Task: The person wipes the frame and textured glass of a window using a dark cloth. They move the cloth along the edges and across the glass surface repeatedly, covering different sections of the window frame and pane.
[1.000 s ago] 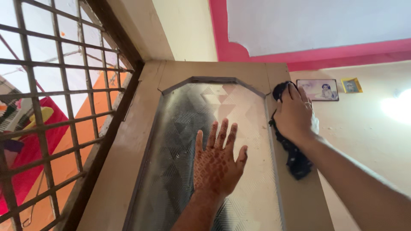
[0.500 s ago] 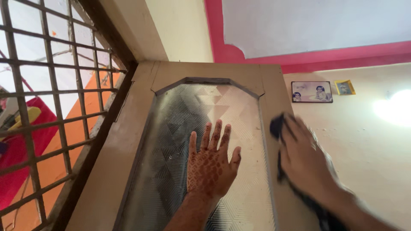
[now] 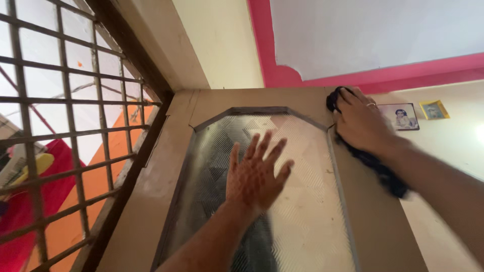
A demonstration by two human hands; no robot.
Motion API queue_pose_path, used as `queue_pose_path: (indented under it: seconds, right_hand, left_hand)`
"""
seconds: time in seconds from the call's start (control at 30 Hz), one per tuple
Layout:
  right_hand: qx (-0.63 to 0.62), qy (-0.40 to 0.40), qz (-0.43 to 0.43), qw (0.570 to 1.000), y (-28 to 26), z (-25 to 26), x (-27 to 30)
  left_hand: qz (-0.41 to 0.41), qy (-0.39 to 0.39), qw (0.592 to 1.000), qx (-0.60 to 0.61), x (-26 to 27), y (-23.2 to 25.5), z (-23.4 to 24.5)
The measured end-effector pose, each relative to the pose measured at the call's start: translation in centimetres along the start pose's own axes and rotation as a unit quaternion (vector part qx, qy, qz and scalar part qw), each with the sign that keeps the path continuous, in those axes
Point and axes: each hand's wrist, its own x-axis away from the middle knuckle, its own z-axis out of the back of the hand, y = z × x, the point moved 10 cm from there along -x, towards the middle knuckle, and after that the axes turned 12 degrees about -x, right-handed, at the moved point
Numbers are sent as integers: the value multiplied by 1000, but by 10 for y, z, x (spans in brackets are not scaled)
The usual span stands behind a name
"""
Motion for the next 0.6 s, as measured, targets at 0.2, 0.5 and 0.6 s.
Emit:
queue_pose_path:
  seconds: [0.2,0.5,0.6]
  right_hand:
    - [-19,39,-20,999,-2,-16,-36]
    - [-14,34,-82,996,-6,-3,-58]
    - [-36,68,40,996,-56,-17,-77]
  left_hand:
    - [37,20,999,-17,-28,-15,-6]
    - [25,56,998,-20,-27,-13,-3]
    - [28,39,999,-9,-29,-16,-3]
